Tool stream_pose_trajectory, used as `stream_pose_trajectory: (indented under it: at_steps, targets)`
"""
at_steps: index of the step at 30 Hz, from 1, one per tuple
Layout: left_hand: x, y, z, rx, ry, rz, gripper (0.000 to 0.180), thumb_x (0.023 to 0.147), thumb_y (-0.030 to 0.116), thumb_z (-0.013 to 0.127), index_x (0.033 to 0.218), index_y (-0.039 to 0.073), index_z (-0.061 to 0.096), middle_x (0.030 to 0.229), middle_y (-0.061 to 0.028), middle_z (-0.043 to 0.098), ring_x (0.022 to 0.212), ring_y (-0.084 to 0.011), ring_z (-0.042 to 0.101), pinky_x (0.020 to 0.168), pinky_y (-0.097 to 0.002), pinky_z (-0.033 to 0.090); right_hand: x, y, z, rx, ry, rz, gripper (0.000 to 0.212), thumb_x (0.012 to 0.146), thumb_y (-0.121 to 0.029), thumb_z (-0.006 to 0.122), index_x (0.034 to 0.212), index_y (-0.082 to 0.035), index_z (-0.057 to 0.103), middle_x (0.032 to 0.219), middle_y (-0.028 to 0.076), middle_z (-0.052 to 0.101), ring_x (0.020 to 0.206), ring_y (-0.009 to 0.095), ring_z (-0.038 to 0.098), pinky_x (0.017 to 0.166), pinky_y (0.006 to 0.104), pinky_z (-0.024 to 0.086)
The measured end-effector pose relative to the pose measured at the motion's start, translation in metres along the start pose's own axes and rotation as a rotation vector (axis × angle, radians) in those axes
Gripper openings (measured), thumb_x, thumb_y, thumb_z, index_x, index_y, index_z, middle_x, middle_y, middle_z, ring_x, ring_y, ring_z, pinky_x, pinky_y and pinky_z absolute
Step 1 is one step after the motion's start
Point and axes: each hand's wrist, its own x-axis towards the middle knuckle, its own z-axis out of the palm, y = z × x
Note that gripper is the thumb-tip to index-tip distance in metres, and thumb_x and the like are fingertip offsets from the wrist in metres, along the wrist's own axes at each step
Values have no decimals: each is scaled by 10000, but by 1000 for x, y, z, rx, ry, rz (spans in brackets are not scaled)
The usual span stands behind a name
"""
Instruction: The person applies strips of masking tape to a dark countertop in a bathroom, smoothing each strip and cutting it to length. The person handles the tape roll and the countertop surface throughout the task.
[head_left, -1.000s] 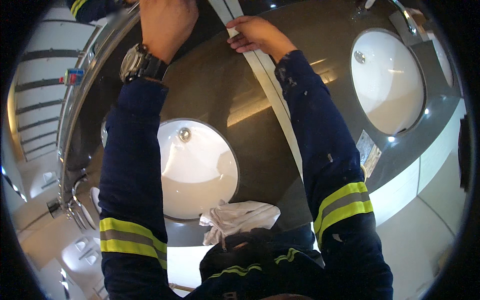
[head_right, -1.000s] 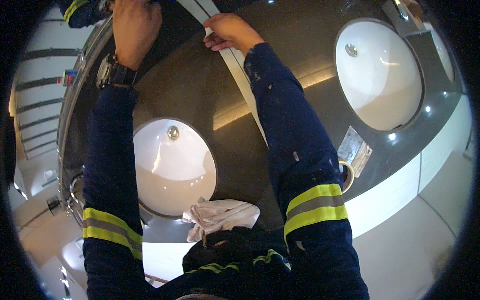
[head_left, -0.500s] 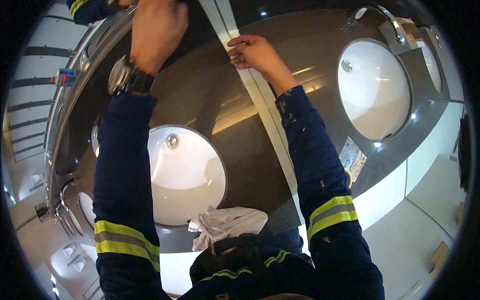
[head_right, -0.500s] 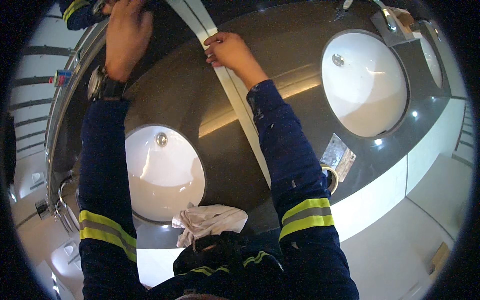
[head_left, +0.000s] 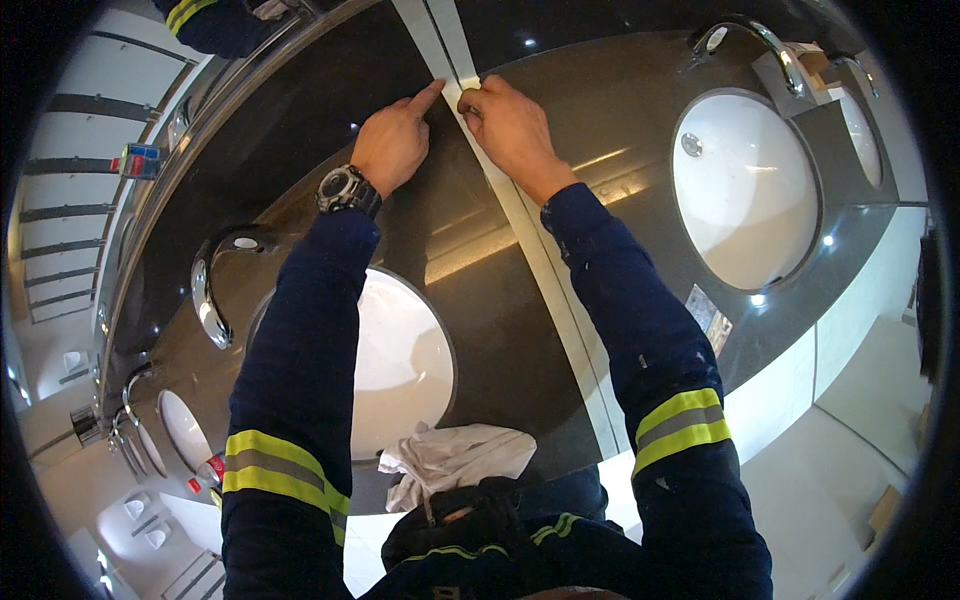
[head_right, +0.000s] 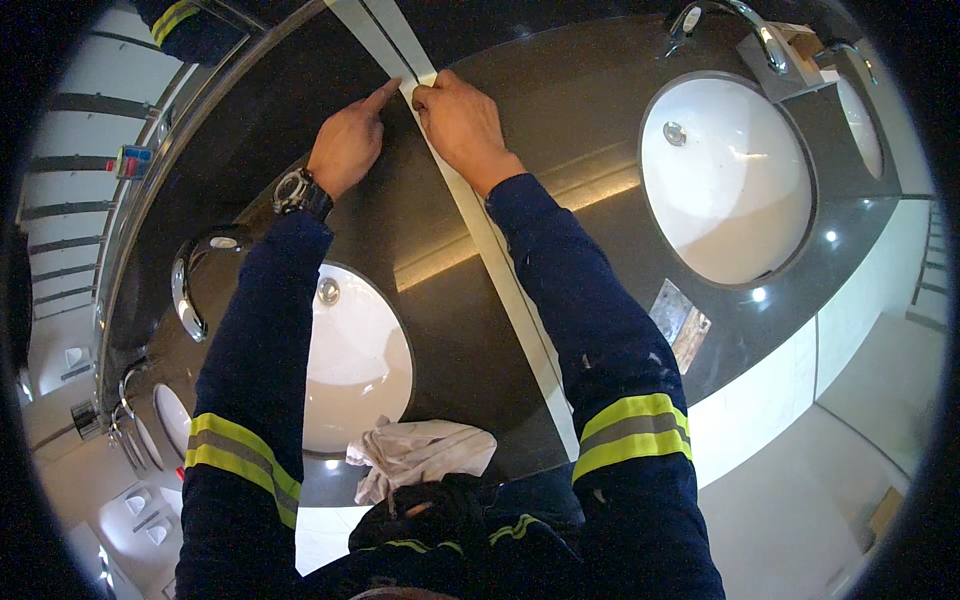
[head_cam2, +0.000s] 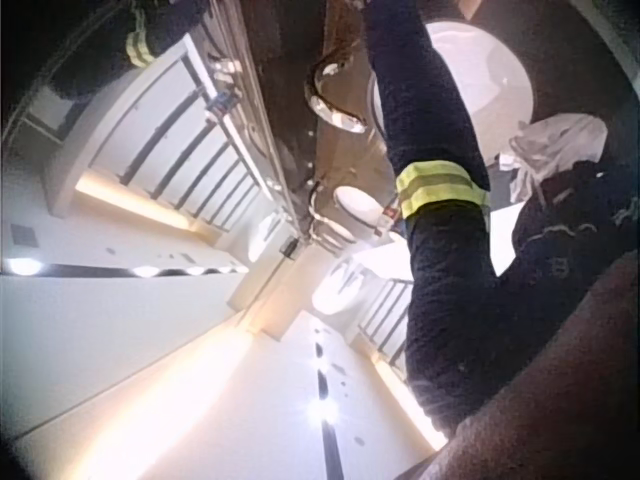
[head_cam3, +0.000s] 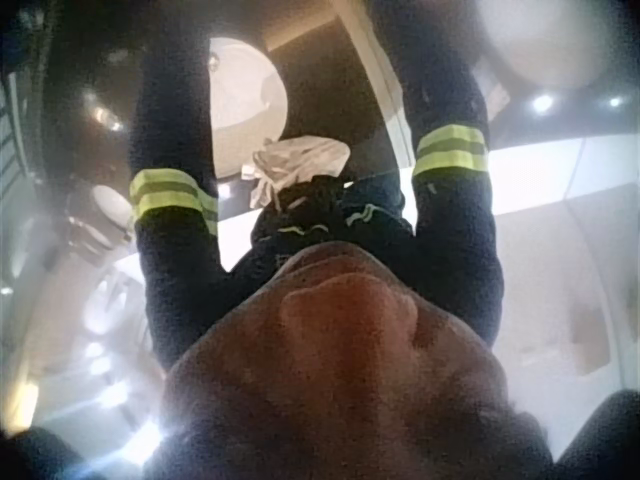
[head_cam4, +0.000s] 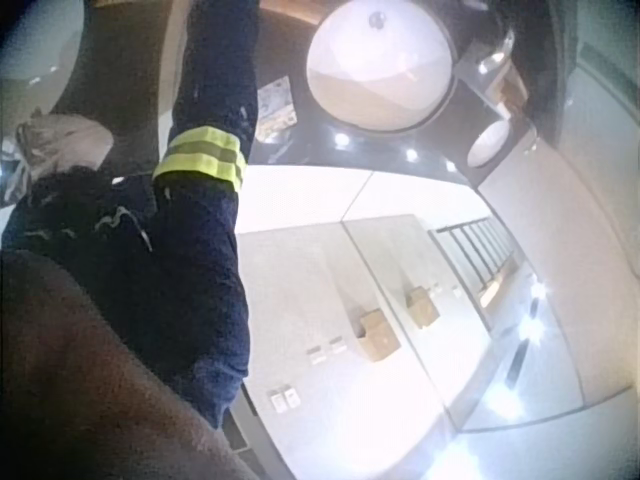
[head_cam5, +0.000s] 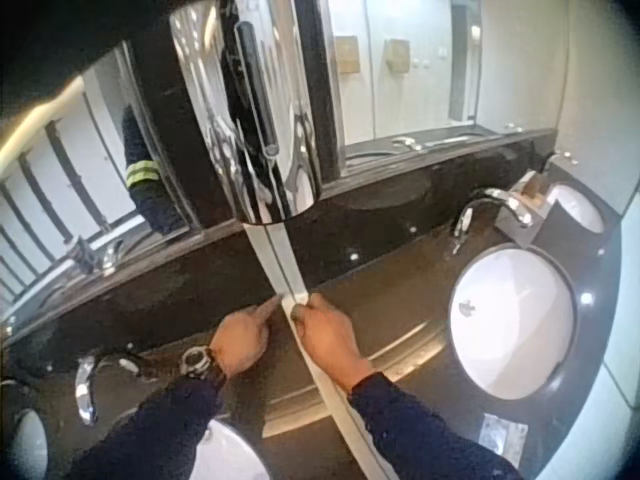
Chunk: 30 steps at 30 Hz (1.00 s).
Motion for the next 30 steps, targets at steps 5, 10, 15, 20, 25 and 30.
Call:
stream_pose_trajectory:
  at_steps: [5,10,15,20,25,30]
  targets:
    - [5,-17,-3,44,-63,81,634,919,64,527,1542,178,488,1221,-227,702,1060,-391,692,936,-471,563,-2,-8,3,98,83,16,113,935,-184,703,1023,-130,747,1065,83,662,927,320,699,816,443,560]
    - [6,-25,-3,73,-74,143,637,925,66,526,1549,184,485,1162,-211,715,1029,-376,703,923,-463,565,-6,-10,1,130,99,15,132,940,-186,706,1045,-117,747,1063,95,656,948,321,706,842,448,576]
    - [9,-22,-6,137,-129,133,681,901,34,516,1563,183,467,1115,-231,720,997,-400,702,883,-486,567,-10,-13,6,173,134,-5,131,935,-188,715,1053,-139,746,1056,95,651,931,327,708,823,454,579]
    - [12,-21,-4,225,-134,129,663,907,74,518,1559,187,483,1023,-204,735,942,-371,723,839,-471,581,-10,-11,7,151,129,7,127,939,-200,715,1053,-154,746,1052,86,651,929,326,706,807,455,576]
    - [12,-24,0,229,-107,136,663,902,79,519,1555,192,490,1019,-205,741,938,-358,731,845,-467,585,-9,-12,11,123,131,8,125,942,-205,714,1053,-159,747,1053,78,655,936,319,707,801,459,574]
    - [16,-19,-3,254,-164,116,705,883,66,547,1568,215,468,993,-197,751,893,-363,737,792,-471,592,-9,-7,14,100,148,-8,136,971,-234,687,1069,-158,745,1033,51,653,836,272,698,762,441,550]
